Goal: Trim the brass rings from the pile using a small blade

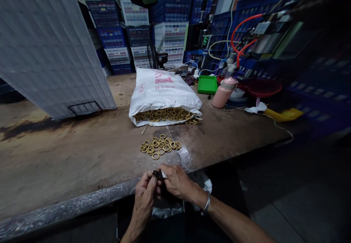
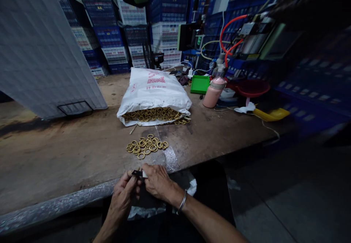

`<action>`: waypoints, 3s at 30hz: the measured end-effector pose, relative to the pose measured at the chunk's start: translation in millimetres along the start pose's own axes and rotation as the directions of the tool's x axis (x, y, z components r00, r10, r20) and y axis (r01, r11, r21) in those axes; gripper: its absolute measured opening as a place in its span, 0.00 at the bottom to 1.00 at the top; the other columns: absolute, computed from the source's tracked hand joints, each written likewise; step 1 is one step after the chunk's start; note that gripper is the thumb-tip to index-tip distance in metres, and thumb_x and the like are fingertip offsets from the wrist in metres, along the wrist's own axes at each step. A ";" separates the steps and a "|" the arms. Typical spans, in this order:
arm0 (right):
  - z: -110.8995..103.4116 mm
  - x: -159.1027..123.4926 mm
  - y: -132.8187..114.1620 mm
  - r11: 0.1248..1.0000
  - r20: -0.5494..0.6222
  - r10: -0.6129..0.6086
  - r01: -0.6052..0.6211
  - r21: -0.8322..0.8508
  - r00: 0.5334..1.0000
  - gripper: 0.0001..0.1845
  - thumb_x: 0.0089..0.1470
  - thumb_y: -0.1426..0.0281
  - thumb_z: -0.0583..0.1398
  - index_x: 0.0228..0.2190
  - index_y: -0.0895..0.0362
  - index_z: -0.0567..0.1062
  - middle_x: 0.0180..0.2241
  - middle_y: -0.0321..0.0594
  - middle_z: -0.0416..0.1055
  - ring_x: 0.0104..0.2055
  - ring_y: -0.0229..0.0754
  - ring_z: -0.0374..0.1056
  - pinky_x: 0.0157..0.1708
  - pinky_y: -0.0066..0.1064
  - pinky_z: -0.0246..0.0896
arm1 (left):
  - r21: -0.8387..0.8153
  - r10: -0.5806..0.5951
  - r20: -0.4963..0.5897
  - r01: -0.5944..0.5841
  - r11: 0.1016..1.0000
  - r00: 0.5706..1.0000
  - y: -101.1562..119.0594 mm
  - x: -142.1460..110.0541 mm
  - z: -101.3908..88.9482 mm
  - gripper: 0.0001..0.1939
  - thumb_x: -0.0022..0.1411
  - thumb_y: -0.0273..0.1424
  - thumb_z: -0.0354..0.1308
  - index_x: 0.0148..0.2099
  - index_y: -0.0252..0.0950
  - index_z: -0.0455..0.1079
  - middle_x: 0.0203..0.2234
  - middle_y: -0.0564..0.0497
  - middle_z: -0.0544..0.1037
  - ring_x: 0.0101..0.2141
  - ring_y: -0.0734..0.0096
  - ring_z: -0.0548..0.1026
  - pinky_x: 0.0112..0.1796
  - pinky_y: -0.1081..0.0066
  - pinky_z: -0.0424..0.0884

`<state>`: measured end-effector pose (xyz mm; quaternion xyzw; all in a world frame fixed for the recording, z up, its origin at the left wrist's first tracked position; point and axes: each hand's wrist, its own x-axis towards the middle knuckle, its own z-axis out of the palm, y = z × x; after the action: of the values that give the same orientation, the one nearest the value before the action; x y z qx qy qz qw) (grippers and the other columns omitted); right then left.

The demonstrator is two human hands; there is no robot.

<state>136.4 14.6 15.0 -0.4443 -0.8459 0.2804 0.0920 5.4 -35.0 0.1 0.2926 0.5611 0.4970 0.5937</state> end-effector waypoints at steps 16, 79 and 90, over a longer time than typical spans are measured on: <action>5.9 1.1 -4.0 0.991 0.019 0.029 -0.026 -0.129 0.999 0.14 0.43 0.77 0.49 0.36 0.57 0.65 0.29 0.41 0.70 0.30 0.40 0.65 0.28 0.28 0.46 | -0.018 0.036 0.011 -0.036 0.999 0.999 -4.6 -0.4 -3.7 0.16 0.49 0.43 0.57 0.29 0.36 0.61 0.17 0.58 0.67 0.15 0.82 0.63 0.16 0.79 0.61; 0.5 9.1 -8.9 0.800 -0.095 0.122 -0.041 0.599 0.988 0.12 0.53 0.67 0.50 0.21 0.58 0.63 0.18 0.29 0.58 0.22 0.31 0.54 0.23 0.21 0.48 | 0.002 -0.001 0.063 0.000 1.000 0.998 -1.7 -3.0 -0.8 0.16 0.54 0.44 0.52 0.28 0.35 0.62 0.17 0.58 0.64 0.13 0.85 0.55 0.13 0.81 0.53; 2.4 9.0 -4.6 0.913 -0.150 0.077 -0.009 0.407 0.986 0.07 0.50 0.73 0.49 0.29 0.57 0.66 0.22 0.33 0.65 0.25 0.33 0.61 0.27 0.23 0.51 | -0.232 -0.046 0.067 0.060 0.971 0.997 1.9 -5.2 -0.4 0.15 0.50 0.42 0.57 0.30 0.38 0.58 0.18 0.60 0.66 0.14 0.84 0.58 0.15 0.81 0.53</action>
<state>126.9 18.9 14.7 -0.4555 -0.7491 0.4143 0.2445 5.2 -39.2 3.7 0.2207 0.4880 0.5344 0.6539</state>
